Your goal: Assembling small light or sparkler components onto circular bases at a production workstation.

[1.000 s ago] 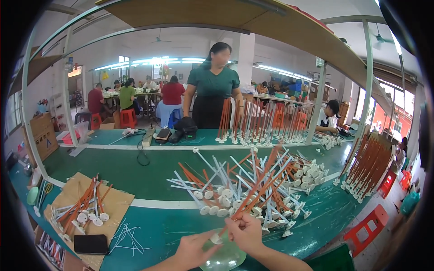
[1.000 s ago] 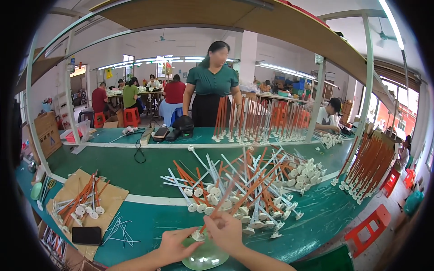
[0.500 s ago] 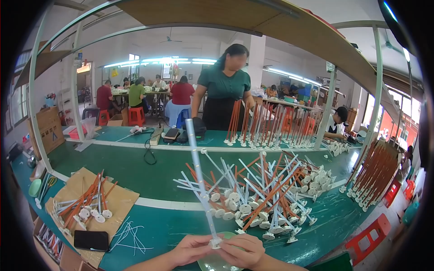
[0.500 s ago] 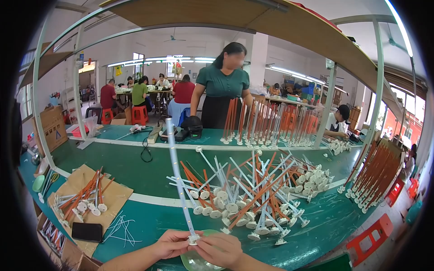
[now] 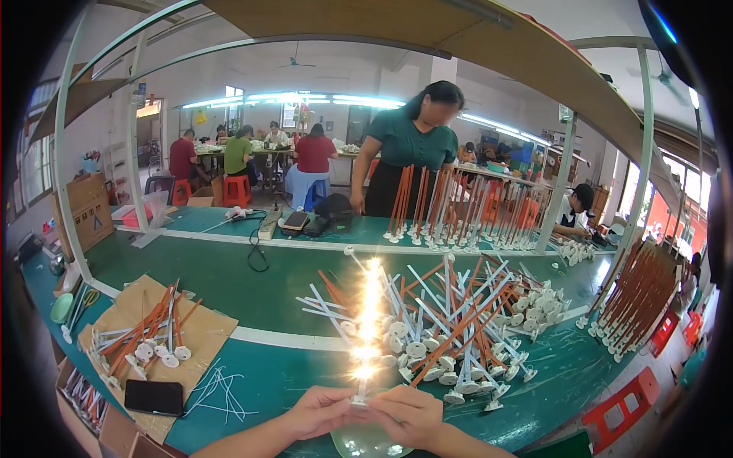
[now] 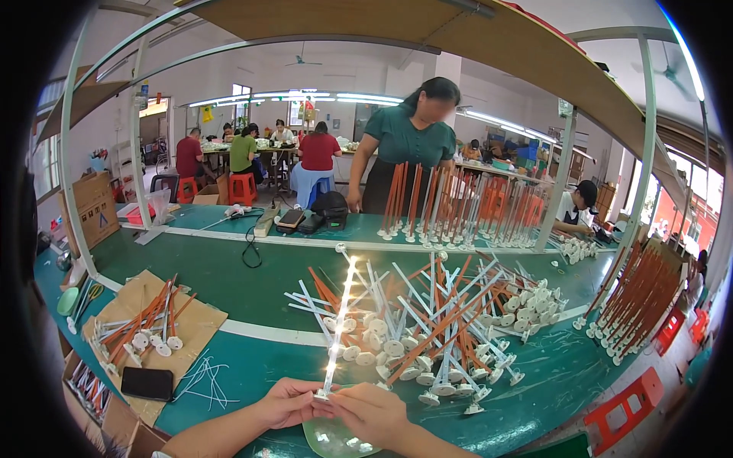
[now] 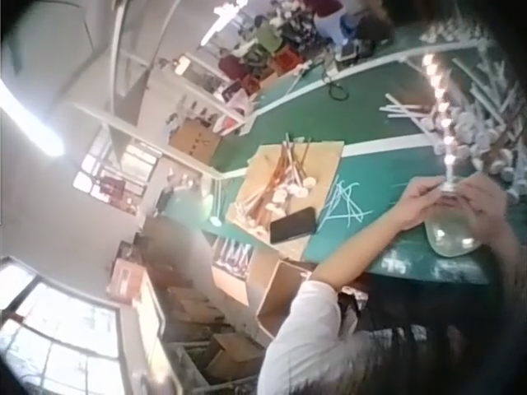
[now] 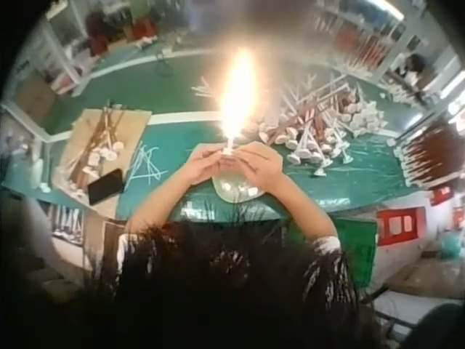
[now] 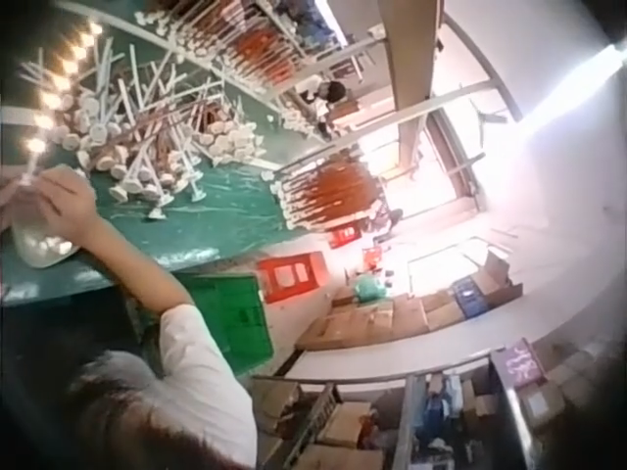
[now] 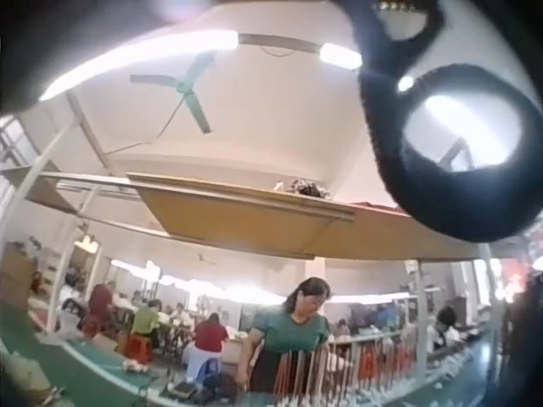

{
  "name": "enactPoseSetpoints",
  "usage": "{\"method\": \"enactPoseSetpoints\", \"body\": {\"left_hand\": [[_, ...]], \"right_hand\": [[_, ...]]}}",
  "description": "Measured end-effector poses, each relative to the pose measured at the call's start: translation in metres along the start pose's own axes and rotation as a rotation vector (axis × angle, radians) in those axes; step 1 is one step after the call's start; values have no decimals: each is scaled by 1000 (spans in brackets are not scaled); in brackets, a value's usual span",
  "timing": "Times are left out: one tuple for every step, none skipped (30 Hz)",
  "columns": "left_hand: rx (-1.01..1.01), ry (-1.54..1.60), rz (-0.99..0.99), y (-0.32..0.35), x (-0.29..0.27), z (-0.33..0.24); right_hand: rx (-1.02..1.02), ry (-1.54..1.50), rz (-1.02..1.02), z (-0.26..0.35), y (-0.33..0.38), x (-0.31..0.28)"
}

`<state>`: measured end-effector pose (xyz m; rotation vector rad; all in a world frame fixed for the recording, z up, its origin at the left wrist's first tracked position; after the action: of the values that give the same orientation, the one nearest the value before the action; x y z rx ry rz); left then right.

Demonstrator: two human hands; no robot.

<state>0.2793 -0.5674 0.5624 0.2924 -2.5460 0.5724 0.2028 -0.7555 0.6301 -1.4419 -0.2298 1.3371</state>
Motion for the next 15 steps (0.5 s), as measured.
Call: {"method": "enactPoseSetpoints", "body": {"left_hand": [[-4,81,20,-1,0,-1],[-6,83,16,-2,4,-1],[-3,22,-16,-4,9,-2],[-4,-31,-49,-5,13,-3],[-13,-19,-57,-6,13,-5],[-10,-94,-70,-7,10,-9],[-10,-161,-93,-4,9,-10],[8,-248,-110,-4,4,-13],[2,-235,-121,-5,5,-17],[64,-304,-216,-9,4,-25],[128,-377,-315,-10,2,-31],[124,-369,-322,-9,-3,-33],[169,-374,-343,-7,-10,-37],[214,-379,-364,-6,-14,-38],[212,-378,-365,-6,-15,-36]], "right_hand": [[2,-3,-1,0,1,0],[26,-8,-8,-1,3,0],[51,-13,-14,-2,5,1],[64,-19,-11,-2,7,3],[48,21,-25,-3,8,5],[34,60,-36,-4,7,7],[55,43,-25,-3,5,8],[96,105,-29,-3,0,7],[135,168,-32,-4,0,7],[261,142,17,-7,6,9],[269,137,25,-12,9,7],[255,36,268,-18,10,5],[234,-65,505,-21,12,6],[238,-68,505,-19,15,8],[237,-55,560,-17,21,12]]}}
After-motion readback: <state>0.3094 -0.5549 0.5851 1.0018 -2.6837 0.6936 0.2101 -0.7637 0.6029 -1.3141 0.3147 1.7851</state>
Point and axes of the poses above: each hand's wrist, its own y-axis away from the middle knuckle, its own x-axis out of the palm, z = x × y, the point moved 1 cm from there along -y, towards the middle knuckle, and after that the axes turned 12 degrees about z, right-handed, at the moved point
